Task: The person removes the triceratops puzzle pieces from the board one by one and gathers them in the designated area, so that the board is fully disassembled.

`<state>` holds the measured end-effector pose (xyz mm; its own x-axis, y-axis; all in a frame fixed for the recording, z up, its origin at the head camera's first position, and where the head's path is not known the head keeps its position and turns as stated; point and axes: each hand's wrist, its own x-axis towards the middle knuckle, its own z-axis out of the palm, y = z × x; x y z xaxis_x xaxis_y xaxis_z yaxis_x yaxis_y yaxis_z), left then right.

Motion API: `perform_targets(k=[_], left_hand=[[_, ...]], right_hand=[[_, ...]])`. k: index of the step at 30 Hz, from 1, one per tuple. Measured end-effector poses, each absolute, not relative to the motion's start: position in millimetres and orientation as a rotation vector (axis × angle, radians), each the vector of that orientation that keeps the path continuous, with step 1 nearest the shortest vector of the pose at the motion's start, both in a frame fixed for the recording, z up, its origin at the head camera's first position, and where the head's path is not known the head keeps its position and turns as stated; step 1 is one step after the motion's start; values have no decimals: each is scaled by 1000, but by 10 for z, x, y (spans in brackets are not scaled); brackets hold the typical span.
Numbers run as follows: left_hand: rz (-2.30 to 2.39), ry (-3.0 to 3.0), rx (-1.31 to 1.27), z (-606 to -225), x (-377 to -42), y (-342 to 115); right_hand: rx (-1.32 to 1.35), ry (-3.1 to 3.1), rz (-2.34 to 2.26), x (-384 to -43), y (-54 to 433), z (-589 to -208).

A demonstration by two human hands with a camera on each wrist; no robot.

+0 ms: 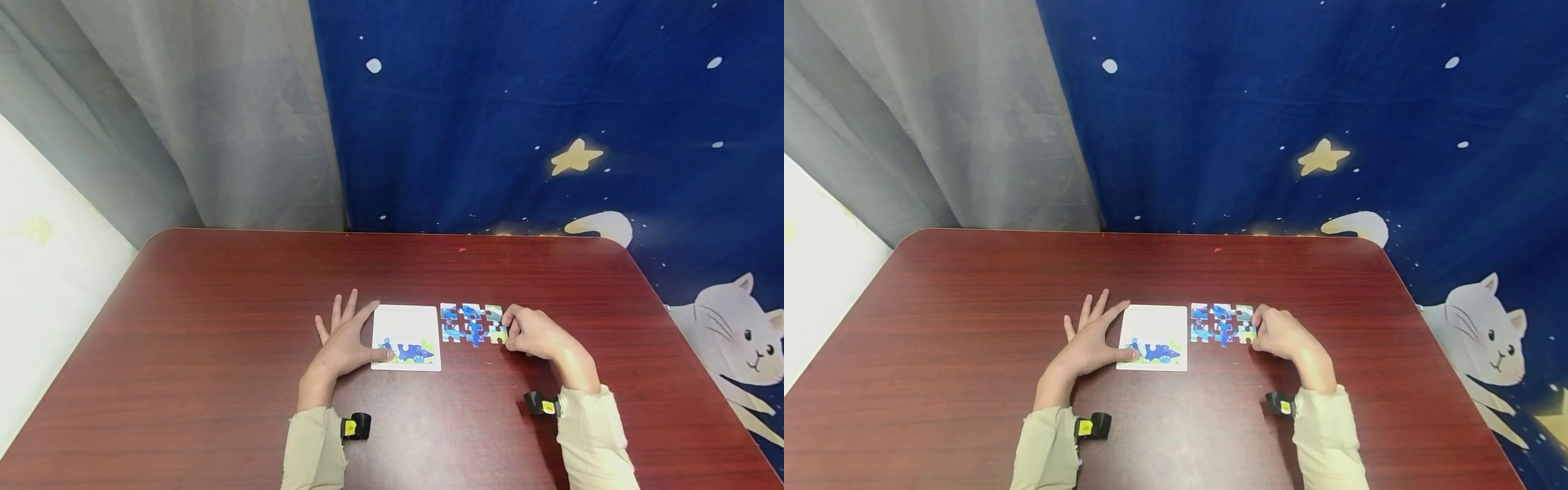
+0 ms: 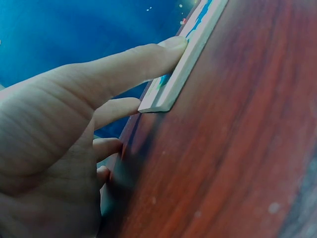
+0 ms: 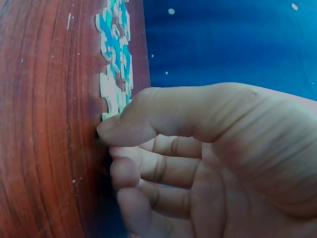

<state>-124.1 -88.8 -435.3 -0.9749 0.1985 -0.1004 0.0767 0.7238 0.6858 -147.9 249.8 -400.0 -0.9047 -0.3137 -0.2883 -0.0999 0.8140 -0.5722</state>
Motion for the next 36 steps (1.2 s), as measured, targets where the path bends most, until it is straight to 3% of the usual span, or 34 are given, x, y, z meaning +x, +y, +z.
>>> perform_targets(k=[9,19,23,28,36], left_hand=[[1096,2762,224,-4355,-1240,-890],[1084,2762,225,-4342,-1209,-879],[1079,2780,212,-4343,-1209,-886],[1052,2785,206,-4353,-1223,-889],[1060,2773,227,-4355,-1238,-894]], right_hand=[[-369,2661,-827,-1457,2480,-3855],[-804,2669,-859,-1349,1955,-3640],[-980,2629,-788,-1334,1528,-3702],[-1011,2648,-629,-1321,1105,-3872],[-1007,2632,-708,-1309,920,-4068]])
